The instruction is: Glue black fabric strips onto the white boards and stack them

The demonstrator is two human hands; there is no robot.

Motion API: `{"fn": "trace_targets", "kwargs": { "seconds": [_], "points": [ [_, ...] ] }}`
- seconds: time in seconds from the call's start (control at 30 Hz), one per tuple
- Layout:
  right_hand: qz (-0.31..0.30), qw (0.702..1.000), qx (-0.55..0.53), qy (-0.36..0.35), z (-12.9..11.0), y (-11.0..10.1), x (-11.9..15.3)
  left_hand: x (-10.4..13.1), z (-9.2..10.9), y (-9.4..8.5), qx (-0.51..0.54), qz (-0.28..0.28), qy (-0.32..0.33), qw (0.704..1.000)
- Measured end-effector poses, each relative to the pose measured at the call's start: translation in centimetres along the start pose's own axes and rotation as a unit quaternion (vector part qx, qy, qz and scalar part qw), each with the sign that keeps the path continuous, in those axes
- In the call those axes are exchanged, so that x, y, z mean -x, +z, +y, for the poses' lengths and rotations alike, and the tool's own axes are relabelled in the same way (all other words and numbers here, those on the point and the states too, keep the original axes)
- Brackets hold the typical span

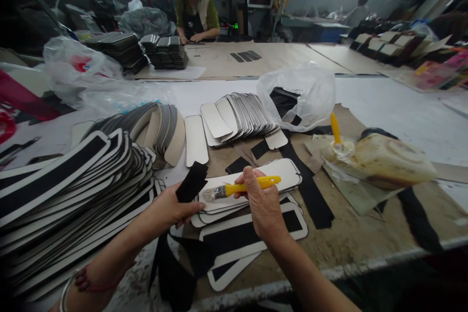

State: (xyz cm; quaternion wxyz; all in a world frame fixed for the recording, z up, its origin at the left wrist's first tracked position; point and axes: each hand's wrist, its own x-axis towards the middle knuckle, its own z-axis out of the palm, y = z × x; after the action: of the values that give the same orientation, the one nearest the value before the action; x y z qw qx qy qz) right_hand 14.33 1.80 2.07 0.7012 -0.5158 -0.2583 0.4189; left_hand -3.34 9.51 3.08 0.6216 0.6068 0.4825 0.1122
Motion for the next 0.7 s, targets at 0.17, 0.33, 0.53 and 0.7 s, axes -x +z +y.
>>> {"fn": "trace_targets", "kwargs": {
  "seconds": [0.17,0.33,0.53,0.7],
  "points": [
    [-0.006,0.999,0.045,-0.018,0.5,-0.4,-0.1,0.0,0.4,0.4,-0.026,0.059,-0.007,0.998],
    [0.016,0.982,0.174,-0.074,-0.8,-1.8,-0.2,0.3,0.8,0.6,-0.057,0.083,0.003,0.995],
    [0.055,0.936,0.312,-0.151,-2.9,-4.5,-0.6,0.8,1.2,0.7,-0.106,0.101,-0.005,0.989],
    [0.072,0.892,0.398,-0.203,-4.3,-6.7,-0.7,0.6,0.8,0.8,-0.098,0.118,0.002,0.988]
  ]
}}
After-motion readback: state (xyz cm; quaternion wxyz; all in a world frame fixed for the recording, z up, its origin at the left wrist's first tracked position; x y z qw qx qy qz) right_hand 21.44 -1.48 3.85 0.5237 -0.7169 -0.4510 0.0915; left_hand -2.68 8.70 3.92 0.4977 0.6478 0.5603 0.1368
